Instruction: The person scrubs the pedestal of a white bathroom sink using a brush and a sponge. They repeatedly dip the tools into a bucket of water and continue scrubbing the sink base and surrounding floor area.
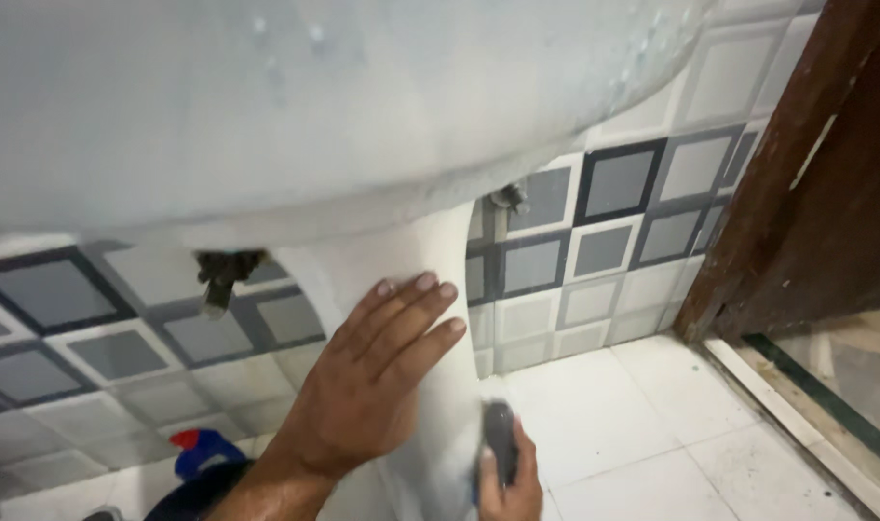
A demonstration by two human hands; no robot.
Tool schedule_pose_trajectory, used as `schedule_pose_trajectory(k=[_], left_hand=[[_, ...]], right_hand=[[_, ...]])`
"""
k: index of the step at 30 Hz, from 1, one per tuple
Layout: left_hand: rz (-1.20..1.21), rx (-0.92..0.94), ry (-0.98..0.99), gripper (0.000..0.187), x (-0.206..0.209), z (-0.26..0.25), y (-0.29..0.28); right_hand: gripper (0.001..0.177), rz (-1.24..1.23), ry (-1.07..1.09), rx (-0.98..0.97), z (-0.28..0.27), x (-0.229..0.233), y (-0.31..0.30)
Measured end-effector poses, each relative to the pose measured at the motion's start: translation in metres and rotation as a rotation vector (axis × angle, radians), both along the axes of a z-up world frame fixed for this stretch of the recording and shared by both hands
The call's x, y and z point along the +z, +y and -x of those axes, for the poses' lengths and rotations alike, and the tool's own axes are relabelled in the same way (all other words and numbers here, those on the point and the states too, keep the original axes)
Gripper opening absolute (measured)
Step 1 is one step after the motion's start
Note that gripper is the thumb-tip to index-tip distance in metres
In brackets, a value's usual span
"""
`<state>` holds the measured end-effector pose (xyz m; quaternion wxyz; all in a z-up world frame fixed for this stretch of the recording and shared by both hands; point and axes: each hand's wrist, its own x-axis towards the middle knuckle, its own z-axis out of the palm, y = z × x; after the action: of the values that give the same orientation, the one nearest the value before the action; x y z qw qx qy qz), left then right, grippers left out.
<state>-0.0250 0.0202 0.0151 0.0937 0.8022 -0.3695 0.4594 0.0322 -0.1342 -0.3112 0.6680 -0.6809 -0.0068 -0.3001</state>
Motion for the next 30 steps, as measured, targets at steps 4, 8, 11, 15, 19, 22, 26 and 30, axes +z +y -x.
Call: schedule_pose_trajectory(k=[4, 8, 11, 15, 19, 22, 26, 30], left_hand=[[0.001, -0.006, 0.013, 0.051, 0.005, 0.0, -0.002], [-0.012, -0.003, 0.018, 0.05, 0.001, 0.0, 0.001], [0.014, -0.038, 0.05, 0.047, 0.0, -0.001, 0.001], [-0.041, -0.021, 0.045, 0.05, 0.009, 0.003, 0.0], [-0.073, 0.02, 0.04, 0.05, 0.008, 0.004, 0.001], [-0.097, 0.057, 0.027, 0.047, 0.002, -0.001, -0.001], [-0.159, 0.007, 0.133, 0.043, -0.013, -0.006, -0.011], [-0.221, -0.167, 0.335, 0.043, -0.027, -0.022, -0.03]], right_hand=[[0.055, 0.006, 0.426, 0.022, 0.002, -0.055, -0.013], [0.05, -0.033, 0.015, 0.049, 0.012, 0.099, 0.012], [0.049, -0.082, -0.241, 0.203, 0.02, 0.196, 0.011], [0.045, -0.174, -0.063, 0.247, -0.011, 0.168, -0.002], [0.049, -0.073, 0.664, 0.261, -0.035, -0.011, -0.035], [0.05, -0.193, 0.749, 0.241, -0.023, -0.097, -0.035], [0.048, -0.112, 0.786, 0.198, 0.012, -0.043, -0.033], [0.047, -0.176, 0.24, 0.27, 0.01, 0.076, -0.019]])
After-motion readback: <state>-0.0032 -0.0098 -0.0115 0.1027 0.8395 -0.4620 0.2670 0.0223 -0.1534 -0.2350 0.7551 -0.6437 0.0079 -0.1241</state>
